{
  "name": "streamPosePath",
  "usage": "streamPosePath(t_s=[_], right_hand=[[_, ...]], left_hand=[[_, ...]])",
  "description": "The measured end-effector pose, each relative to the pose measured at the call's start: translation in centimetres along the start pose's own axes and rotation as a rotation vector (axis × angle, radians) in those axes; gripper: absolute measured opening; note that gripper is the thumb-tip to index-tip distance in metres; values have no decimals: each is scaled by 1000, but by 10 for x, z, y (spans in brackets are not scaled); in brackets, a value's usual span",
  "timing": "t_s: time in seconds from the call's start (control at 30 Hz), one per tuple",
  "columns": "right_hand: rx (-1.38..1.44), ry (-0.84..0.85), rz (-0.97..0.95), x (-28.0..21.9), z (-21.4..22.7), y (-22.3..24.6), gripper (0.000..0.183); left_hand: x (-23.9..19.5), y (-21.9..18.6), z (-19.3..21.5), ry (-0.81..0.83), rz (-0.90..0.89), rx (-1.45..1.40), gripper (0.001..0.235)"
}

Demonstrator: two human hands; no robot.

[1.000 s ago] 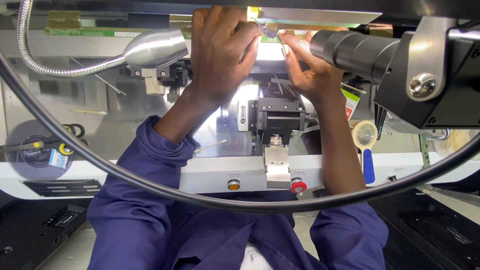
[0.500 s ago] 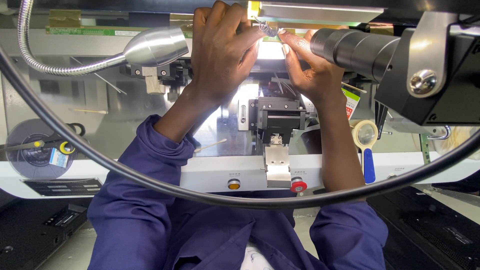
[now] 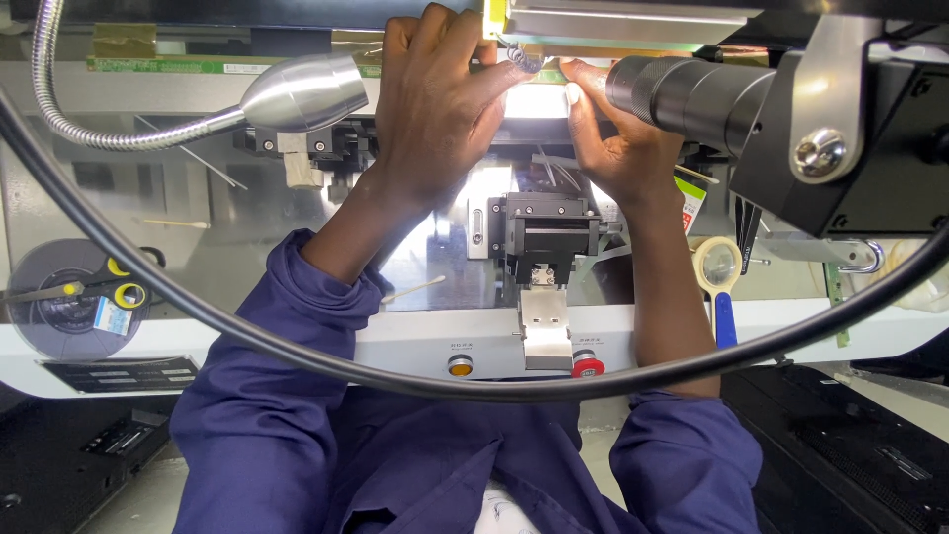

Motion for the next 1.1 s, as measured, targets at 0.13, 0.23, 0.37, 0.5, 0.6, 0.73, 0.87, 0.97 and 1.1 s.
streamPosePath(t_s=[0.13, 0.23, 0.37, 0.5, 0.6, 0.73, 0.87, 0.97, 1.1], right_hand=[[-49, -98, -58, -8, 3, -14, 14], [-74, -132, -132, -20, -1, -32, 8], [-91, -149, -154, -25, -3, -42, 4], [10, -62, -157, -11, 4, -26, 19], [63, -58, -112, -7, 5, -18, 15], [120, -47, -82, -9, 4, -19, 16], [66, -73, -119, -9, 6, -22, 18], [31, -97, -107, -16, 3, -30, 22], [58, -65, -110, -13, 7, -22, 22]], left_hand=[[0, -1, 0, -5, 10, -9, 32], [1, -2, 0, -12, 12, -23, 33], [1, -3, 0, -14, 17, -29, 34], [1, -3, 0, -11, 15, -16, 34], [1, -3, 0, -11, 17, -29, 35], [1, -4, 1, -6, 17, -24, 34], [1, -4, 1, 1, 23, -20, 34], [1, -4, -1, -16, 19, -14, 33], [1, -5, -1, -7, 28, -23, 31]])
Point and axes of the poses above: each hand's wrist, its own x-axis towards the middle knuckle, its own z-axis out of the back of the hand, y = z × x, the point moved 5 cm from there along x, towards the middle knuckle, and after that the axes turned 13 degrees about -z, right-handed, at the moved point
